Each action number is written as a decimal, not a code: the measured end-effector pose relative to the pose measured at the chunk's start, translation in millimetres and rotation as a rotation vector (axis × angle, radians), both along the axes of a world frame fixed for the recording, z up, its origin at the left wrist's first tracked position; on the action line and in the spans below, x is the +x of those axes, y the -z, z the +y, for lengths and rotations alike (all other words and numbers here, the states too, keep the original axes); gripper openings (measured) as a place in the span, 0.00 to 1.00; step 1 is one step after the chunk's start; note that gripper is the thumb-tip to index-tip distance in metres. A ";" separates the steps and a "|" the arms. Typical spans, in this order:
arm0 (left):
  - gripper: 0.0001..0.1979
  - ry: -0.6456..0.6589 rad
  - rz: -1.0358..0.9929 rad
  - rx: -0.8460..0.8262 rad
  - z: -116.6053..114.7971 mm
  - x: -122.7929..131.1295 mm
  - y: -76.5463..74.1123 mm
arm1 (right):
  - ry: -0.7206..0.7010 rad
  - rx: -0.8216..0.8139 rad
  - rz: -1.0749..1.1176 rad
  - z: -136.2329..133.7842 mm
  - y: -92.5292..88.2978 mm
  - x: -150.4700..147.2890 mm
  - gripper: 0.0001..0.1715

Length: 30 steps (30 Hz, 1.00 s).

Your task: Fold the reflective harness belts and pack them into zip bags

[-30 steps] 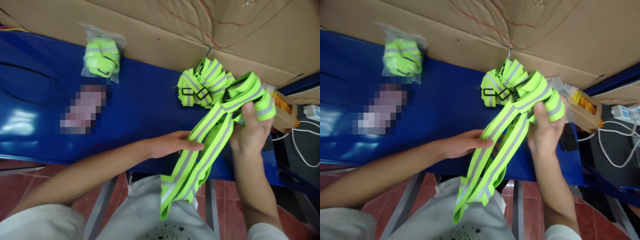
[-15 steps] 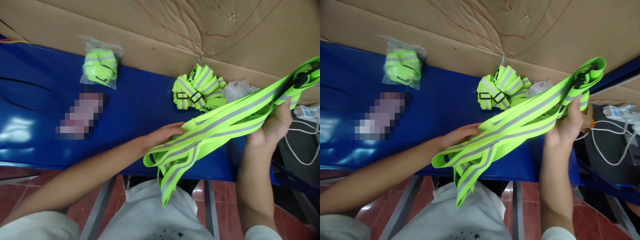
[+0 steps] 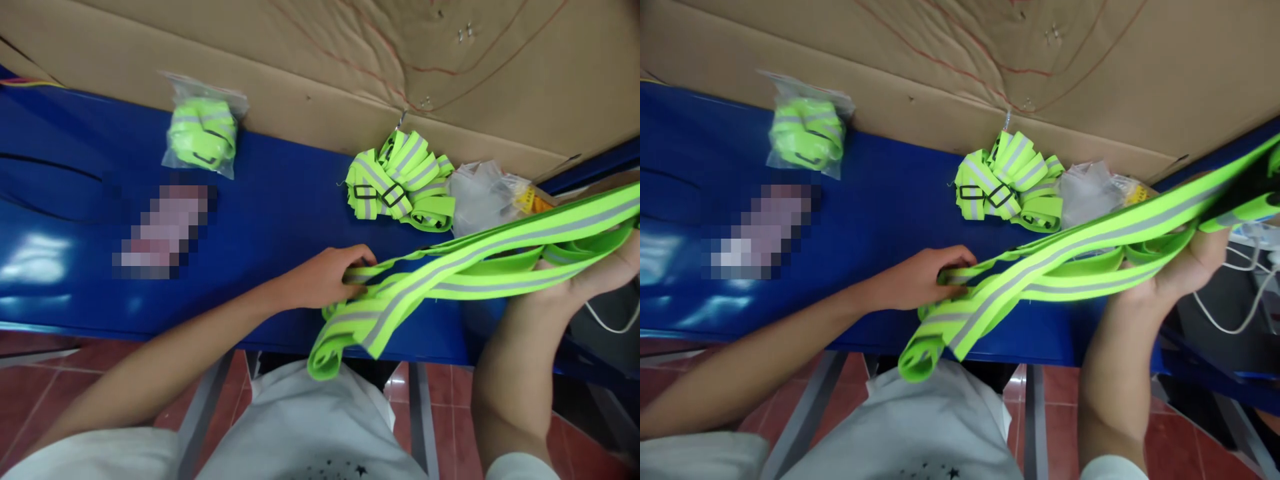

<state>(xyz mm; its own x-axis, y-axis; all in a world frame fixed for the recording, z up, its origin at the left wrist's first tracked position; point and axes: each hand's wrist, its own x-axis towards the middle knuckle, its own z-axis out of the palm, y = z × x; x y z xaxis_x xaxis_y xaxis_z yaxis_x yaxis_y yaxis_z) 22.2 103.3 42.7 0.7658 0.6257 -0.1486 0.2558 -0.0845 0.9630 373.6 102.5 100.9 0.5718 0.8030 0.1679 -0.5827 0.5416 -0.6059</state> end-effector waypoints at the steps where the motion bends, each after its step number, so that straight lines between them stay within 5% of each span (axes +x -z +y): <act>1: 0.13 -0.064 -0.007 0.001 1.9 -0.1 0.0 | 0.073 -0.008 -0.056 -4.2 -2.1 -2.4 0.15; 5: 0.17 -0.202 -0.037 -0.116 14.0 -2.7 1.2 | 0.247 -0.214 -0.226 -27.7 -7.9 -39.2 0.14; 10: 0.24 -0.259 -0.178 -0.158 26.7 -8.1 -0.1 | 0.170 -0.179 -0.067 -37.8 -10.2 -88.6 0.18; 13: 0.18 -0.351 -0.145 0.083 29.9 -8.3 2.4 | 0.149 -0.072 0.010 -21.7 -16.3 -73.1 0.22; 16: 0.02 -0.362 0.102 0.476 29.1 -8.6 7.0 | 0.207 -0.023 0.025 -2.9 -23.0 -39.5 0.26; 19: 0.17 -0.188 0.259 0.592 22.8 -18.5 3.6 | 0.276 -0.065 -0.096 0.8 -25.7 -24.0 0.27; 23: 0.21 0.238 0.293 0.421 10.2 -51.0 -28.0 | 0.218 -0.019 -0.443 -15.7 -29.8 -40.6 0.08; 25: 0.23 0.355 0.339 0.342 6.9 -62.6 -52.5 | 0.206 0.011 -0.596 -23.8 -36.2 -54.2 0.11; 27: 0.27 0.239 0.255 0.322 8.5 -60.2 -75.3 | 0.158 0.015 -0.709 -28.3 -43.9 -68.7 0.13; 30: 0.38 -0.097 -0.312 0.267 19.2 -28.5 -92.1 | 0.004 -0.044 -0.782 -28.2 -49.3 -92.9 0.10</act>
